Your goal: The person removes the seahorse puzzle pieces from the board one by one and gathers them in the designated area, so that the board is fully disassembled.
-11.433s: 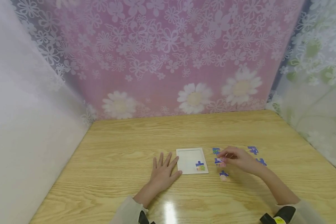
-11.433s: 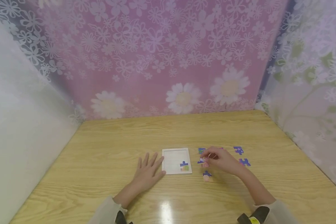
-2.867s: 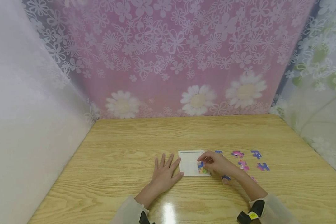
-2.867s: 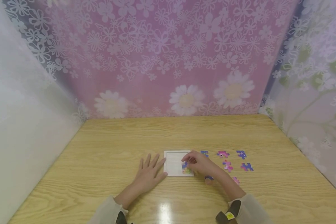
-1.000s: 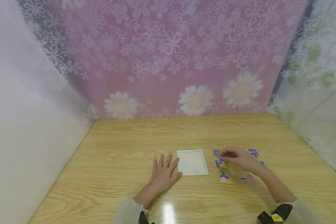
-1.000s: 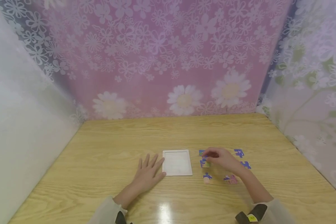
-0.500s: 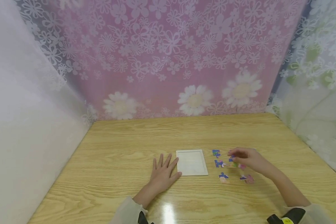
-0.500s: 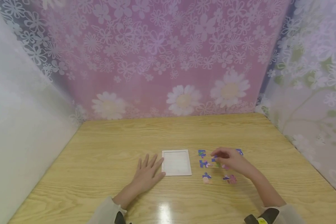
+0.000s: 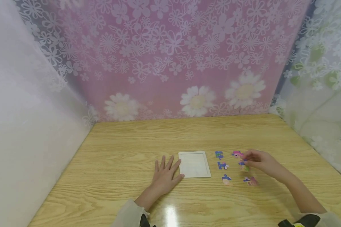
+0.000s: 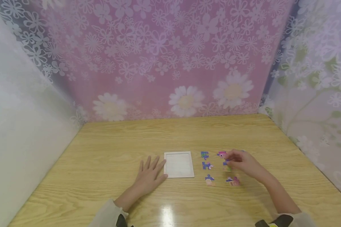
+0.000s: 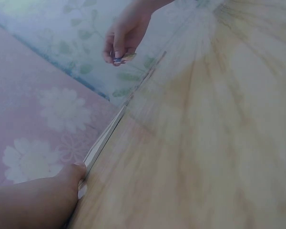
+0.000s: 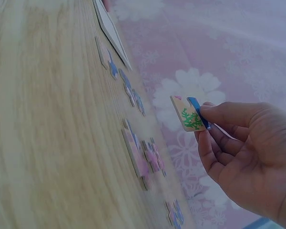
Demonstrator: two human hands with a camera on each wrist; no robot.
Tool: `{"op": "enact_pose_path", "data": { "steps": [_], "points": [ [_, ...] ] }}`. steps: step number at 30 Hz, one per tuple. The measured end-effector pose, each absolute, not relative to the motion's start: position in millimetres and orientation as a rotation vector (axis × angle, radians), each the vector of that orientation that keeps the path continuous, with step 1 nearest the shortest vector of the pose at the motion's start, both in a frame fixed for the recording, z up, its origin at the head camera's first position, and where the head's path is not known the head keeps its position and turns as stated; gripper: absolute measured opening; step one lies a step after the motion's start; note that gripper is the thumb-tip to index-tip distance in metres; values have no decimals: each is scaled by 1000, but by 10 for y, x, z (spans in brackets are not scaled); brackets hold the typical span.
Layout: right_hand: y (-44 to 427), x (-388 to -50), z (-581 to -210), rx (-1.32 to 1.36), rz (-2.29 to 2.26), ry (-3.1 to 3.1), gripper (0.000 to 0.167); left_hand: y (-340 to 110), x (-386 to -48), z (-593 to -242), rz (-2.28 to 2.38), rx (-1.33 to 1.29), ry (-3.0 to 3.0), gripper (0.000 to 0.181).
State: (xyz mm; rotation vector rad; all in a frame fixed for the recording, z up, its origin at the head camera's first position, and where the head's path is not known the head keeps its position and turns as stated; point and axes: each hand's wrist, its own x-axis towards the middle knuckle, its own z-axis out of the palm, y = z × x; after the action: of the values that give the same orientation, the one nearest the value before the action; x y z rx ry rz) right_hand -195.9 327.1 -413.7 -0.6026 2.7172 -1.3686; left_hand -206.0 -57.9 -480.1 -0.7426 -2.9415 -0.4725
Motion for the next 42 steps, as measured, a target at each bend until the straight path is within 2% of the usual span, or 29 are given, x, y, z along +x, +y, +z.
{"op": "enact_pose_path", "data": {
  "steps": [12,20,42],
  "points": [
    [3473,-1876,-4192,-573,-1371,2753,21,-584,-2082,-4829,-490,-749,-2943,65],
    [3596,-1812,-4208,-458,-1327,2796,29,-581,-2073,-4829,-490,-743,-2944,65],
    [3875,-1658,-4254,-332,-1346,2753,29,-582,-2064,-4821,-516,-750,-2935,64]
  ]
}}
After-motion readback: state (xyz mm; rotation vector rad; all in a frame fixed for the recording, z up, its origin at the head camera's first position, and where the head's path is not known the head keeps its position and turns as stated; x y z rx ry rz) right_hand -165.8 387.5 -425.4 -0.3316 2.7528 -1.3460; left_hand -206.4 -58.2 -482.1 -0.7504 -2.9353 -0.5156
